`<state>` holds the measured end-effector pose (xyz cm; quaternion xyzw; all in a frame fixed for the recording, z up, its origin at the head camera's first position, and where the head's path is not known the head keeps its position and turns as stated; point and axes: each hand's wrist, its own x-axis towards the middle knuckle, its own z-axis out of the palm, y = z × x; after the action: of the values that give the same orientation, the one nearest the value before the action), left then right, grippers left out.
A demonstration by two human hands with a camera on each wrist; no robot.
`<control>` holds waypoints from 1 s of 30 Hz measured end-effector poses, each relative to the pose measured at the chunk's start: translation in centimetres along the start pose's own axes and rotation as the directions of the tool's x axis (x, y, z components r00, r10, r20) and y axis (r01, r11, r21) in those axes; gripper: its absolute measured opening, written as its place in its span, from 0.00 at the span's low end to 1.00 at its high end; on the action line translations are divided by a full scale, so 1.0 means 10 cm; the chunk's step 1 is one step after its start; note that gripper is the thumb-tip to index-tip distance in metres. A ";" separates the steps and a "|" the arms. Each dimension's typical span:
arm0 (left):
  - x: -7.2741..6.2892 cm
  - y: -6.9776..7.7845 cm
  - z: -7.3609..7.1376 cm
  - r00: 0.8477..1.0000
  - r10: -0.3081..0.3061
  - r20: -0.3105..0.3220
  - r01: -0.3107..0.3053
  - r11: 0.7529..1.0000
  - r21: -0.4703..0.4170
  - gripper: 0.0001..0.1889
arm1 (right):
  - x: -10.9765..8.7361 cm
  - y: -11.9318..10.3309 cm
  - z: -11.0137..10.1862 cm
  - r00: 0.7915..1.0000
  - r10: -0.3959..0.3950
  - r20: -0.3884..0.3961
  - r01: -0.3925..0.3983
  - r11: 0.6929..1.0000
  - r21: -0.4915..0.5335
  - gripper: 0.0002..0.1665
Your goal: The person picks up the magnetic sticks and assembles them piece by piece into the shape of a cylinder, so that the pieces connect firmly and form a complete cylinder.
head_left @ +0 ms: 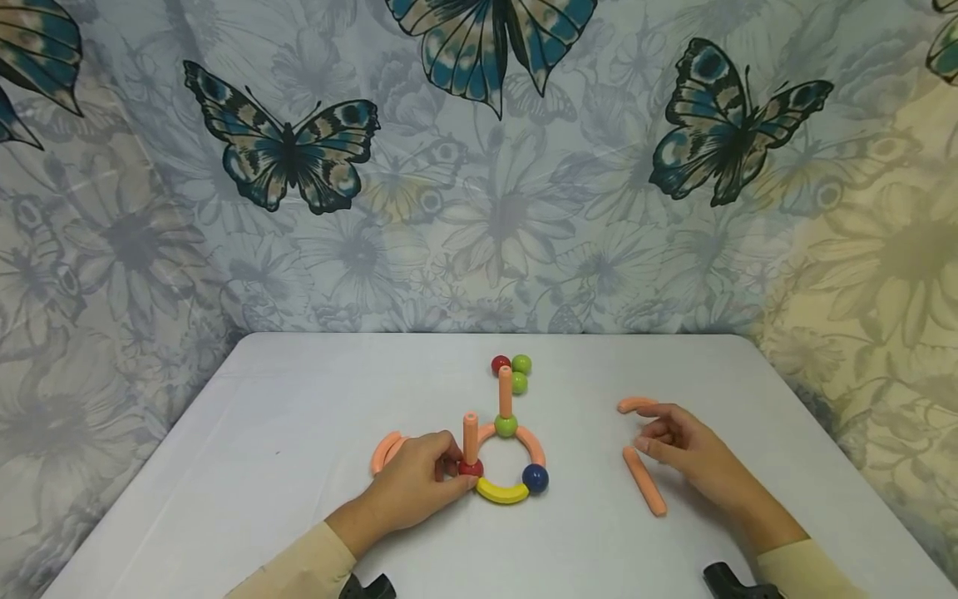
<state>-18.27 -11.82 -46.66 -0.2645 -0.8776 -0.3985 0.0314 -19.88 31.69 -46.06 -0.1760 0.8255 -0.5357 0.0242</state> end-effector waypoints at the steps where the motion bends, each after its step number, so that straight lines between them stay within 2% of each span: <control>1: 0.00 0.00 0.00 1.000 -0.001 0.000 0.001 1.000 0.001 0.11 | 0.01 0.01 0.00 1.000 0.002 0.012 -0.002 1.000 -0.002 0.31; 4: -0.01 0.01 -0.01 1.000 -0.009 0.004 0.009 1.000 0.001 0.11 | 0.01 0.00 -0.01 0.998 0.046 0.050 -0.043 0.998 -0.053 0.37; 10: -0.01 0.00 0.00 1.000 -0.010 0.004 0.010 1.000 0.000 0.11 | 0.01 -0.08 0.00 0.988 0.082 0.130 -0.062 0.987 -0.150 0.42; 14: -0.01 0.00 0.00 1.000 -0.006 0.003 0.006 1.000 -0.008 0.11 | 0.00 -0.13 -0.01 0.990 0.096 0.103 -0.073 0.975 -0.212 0.38; 19: 0.00 0.01 -0.01 1.000 -0.009 0.007 0.009 1.000 -0.010 0.10 | 0.00 -0.19 -0.01 0.986 0.161 0.042 -0.144 0.953 -0.265 0.30; 22: 0.00 0.00 0.00 1.000 -0.011 0.009 0.011 1.000 -0.006 0.10 | 0.01 -0.24 -0.01 0.976 0.213 0.038 -0.199 0.952 -0.234 0.30; 24: 0.00 0.00 0.00 1.000 -0.011 0.007 0.011 1.000 -0.007 0.11 | 0.01 -0.27 0.00 0.974 0.221 0.044 -0.210 0.961 -0.182 0.29; 26: 0.00 -0.01 0.00 1.000 -0.007 0.003 0.007 1.000 -0.003 0.11 | 0.01 -0.30 0.02 0.980 0.194 0.043 -0.188 0.975 -0.114 0.29; 30: 0.00 -0.02 0.00 1.000 -0.001 -0.002 0.001 1.000 0.010 0.11 | 0.01 -0.33 0.09 0.997 0.067 0.024 -0.067 0.998 -0.014 0.23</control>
<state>-18.39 -11.89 -46.83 -0.2635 -0.8798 -0.3941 0.0332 -18.87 29.63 -43.45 -0.1550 0.8341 -0.5270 0.0511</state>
